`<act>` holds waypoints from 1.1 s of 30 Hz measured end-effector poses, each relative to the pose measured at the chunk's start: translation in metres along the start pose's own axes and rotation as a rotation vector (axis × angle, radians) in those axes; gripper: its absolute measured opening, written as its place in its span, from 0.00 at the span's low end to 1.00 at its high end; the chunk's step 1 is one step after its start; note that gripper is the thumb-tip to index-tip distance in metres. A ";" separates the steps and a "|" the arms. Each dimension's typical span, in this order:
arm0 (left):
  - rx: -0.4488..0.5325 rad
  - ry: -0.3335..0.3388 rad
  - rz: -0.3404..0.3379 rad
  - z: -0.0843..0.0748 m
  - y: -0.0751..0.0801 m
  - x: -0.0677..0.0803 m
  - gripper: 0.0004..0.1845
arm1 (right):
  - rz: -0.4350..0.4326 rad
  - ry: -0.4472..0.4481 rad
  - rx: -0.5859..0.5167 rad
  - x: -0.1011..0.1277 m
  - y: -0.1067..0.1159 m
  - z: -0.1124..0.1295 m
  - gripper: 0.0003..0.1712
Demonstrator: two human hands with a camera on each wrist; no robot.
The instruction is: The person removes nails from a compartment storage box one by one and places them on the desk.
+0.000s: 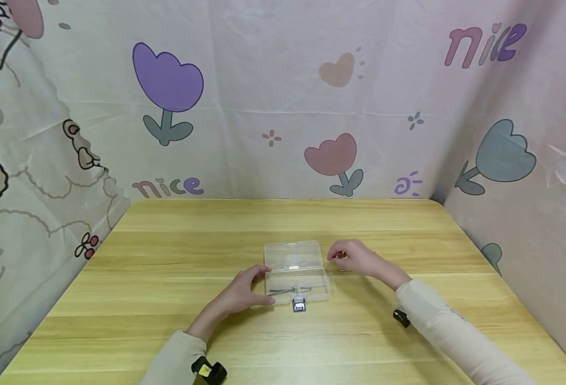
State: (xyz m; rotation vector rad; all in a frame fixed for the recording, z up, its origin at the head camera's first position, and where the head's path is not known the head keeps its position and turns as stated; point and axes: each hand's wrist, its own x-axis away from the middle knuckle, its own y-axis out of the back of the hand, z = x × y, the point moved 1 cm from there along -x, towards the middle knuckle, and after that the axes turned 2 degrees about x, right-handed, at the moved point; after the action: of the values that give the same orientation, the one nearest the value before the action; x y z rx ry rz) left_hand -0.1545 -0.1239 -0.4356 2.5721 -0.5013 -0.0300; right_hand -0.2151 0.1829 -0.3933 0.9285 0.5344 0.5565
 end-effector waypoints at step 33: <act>0.002 -0.005 0.000 -0.001 0.000 0.002 0.37 | -0.174 -0.261 0.038 0.049 0.048 -0.074 0.04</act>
State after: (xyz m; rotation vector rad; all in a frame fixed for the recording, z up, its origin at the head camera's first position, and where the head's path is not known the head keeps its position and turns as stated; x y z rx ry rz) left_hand -0.1529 -0.1238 -0.4345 2.5746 -0.5035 -0.0358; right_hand -0.2370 0.2816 -0.3983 0.9633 0.3858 0.2638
